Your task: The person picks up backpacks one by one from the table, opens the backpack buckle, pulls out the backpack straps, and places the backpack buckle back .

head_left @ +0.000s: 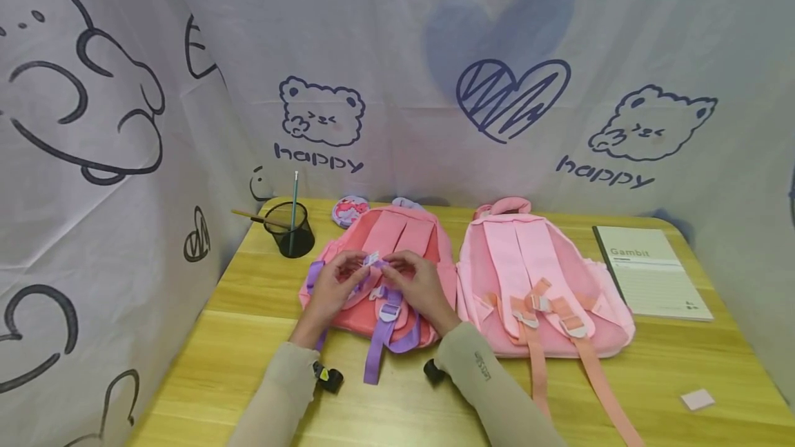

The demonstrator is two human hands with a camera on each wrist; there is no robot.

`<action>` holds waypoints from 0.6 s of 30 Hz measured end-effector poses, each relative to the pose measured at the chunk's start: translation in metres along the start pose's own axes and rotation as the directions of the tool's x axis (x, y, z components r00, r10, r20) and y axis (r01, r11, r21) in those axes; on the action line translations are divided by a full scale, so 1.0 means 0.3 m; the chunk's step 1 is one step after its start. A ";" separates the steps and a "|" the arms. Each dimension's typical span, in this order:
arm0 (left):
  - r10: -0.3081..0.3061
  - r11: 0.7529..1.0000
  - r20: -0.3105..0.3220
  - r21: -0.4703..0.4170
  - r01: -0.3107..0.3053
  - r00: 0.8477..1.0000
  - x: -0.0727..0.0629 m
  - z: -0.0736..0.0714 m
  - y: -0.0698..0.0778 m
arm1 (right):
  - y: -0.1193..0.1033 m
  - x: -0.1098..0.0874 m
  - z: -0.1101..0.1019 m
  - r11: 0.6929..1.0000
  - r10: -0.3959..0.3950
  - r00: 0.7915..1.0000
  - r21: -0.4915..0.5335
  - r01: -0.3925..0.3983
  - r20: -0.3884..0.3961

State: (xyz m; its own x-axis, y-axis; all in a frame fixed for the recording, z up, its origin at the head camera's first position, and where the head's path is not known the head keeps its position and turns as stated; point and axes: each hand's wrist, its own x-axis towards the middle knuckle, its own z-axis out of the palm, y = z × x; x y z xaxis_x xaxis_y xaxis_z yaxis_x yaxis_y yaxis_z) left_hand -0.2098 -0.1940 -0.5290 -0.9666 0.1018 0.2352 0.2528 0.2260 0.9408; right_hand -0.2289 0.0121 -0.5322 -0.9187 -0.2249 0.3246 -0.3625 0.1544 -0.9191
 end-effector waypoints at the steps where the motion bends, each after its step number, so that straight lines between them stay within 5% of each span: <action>1: 0.000 1.000 0.001 -0.004 0.000 1.000 0.000 -0.001 -0.001 | 0.002 0.000 -0.002 1.000 -0.003 1.000 0.014 0.003 0.005; 18: 0.024 0.999 0.043 0.036 -0.025 0.999 0.000 0.004 0.008 | -0.001 0.006 -0.006 0.991 0.027 0.998 0.133 -0.034 0.053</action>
State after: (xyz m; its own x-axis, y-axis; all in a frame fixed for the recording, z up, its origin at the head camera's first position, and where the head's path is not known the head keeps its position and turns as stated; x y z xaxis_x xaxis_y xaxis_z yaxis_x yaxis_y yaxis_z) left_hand -0.2093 -0.1924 -0.5271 -0.9577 0.1482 0.2468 0.2784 0.2578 0.9252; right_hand -0.2307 0.0135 -0.5310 -0.9185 -0.2718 0.2872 -0.3070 0.0326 -0.9511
